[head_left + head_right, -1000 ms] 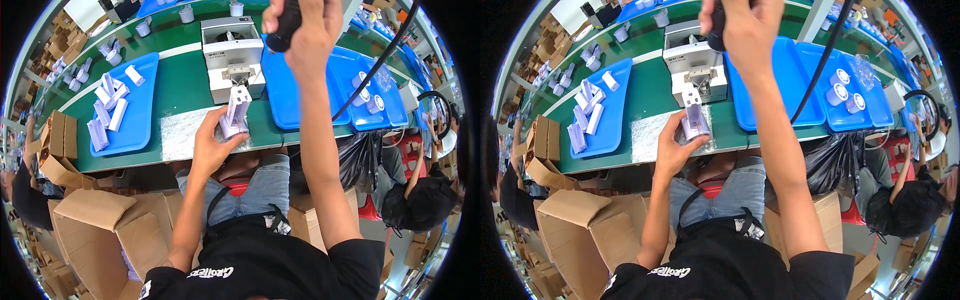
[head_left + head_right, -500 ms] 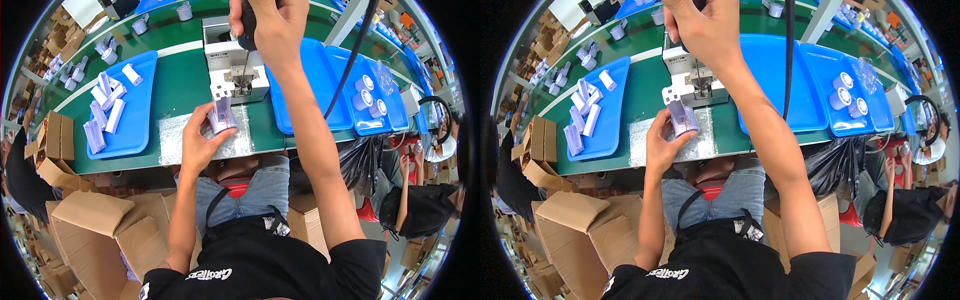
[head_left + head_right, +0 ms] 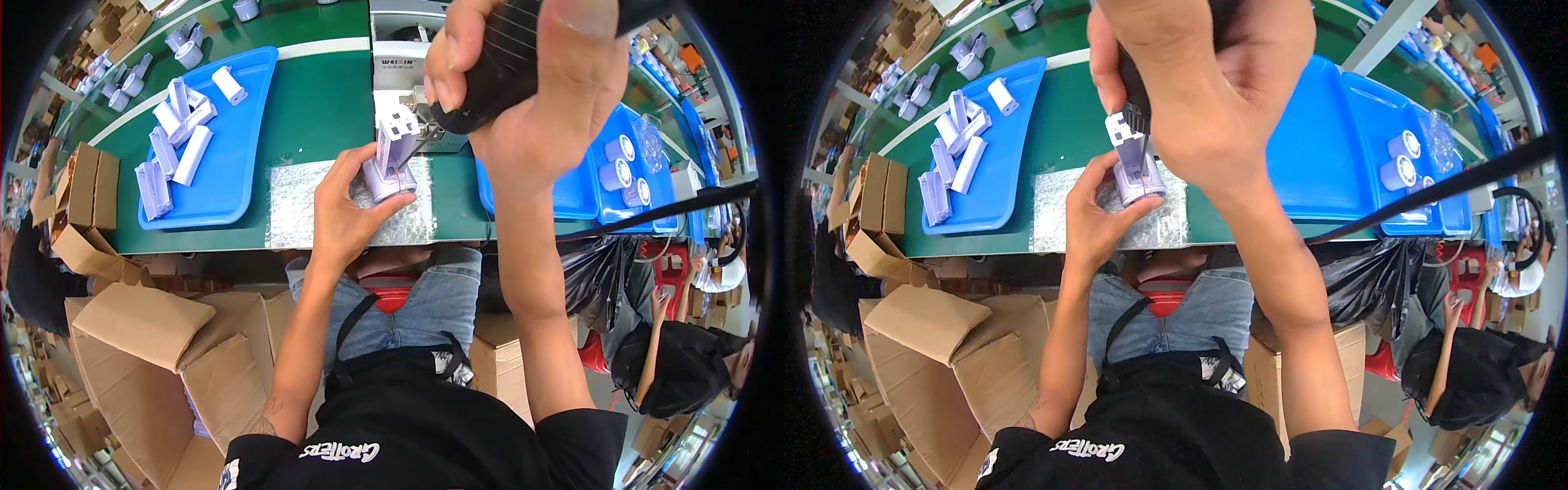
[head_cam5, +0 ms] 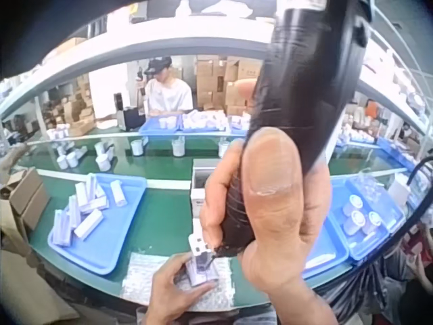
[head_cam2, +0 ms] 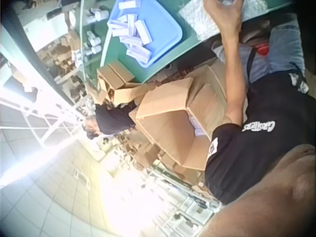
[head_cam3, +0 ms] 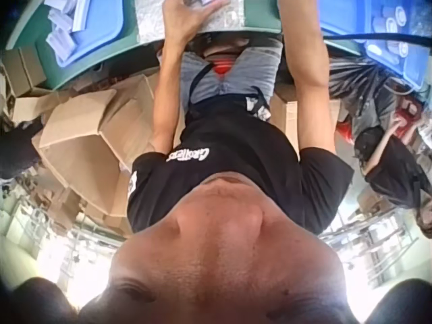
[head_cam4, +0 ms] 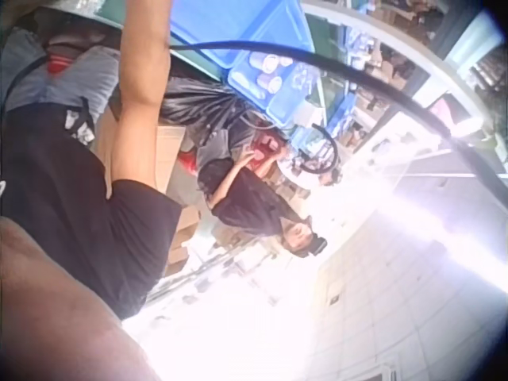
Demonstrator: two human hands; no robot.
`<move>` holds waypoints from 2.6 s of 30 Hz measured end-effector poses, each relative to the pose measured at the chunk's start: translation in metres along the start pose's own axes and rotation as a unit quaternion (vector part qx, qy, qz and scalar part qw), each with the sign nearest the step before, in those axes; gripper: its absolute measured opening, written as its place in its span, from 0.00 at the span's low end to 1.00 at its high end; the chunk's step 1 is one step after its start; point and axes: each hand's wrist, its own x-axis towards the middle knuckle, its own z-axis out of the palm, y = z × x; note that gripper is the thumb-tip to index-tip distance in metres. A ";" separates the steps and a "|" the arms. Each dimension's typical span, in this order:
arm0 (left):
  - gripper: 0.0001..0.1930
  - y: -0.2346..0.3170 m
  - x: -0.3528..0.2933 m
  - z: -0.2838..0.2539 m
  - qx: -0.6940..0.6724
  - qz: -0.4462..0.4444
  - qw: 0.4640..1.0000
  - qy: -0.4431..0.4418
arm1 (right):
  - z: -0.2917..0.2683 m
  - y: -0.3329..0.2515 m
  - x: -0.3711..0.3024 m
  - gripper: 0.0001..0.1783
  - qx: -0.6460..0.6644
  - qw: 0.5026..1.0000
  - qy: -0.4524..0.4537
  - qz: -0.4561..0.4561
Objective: The person assembles small fan components by fitting plastic casing parts onto the fan bases and driving screws into them using an electric screwdriver.
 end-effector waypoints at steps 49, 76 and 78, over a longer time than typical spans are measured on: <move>0.36 0.001 -0.001 0.011 -0.090 -0.012 0.995 -0.035 | -0.024 0.000 0.022 0.14 -0.039 0.999 0.017 -0.003; 0.35 -0.003 -0.001 0.011 -0.034 0.005 0.999 -0.037 | 0.014 -0.007 -0.008 0.29 0.050 0.997 -0.003 0.058; 0.35 -0.005 -0.001 0.011 -0.035 -0.002 0.999 -0.032 | 0.016 -0.002 -0.009 0.33 0.070 0.996 -0.009 0.050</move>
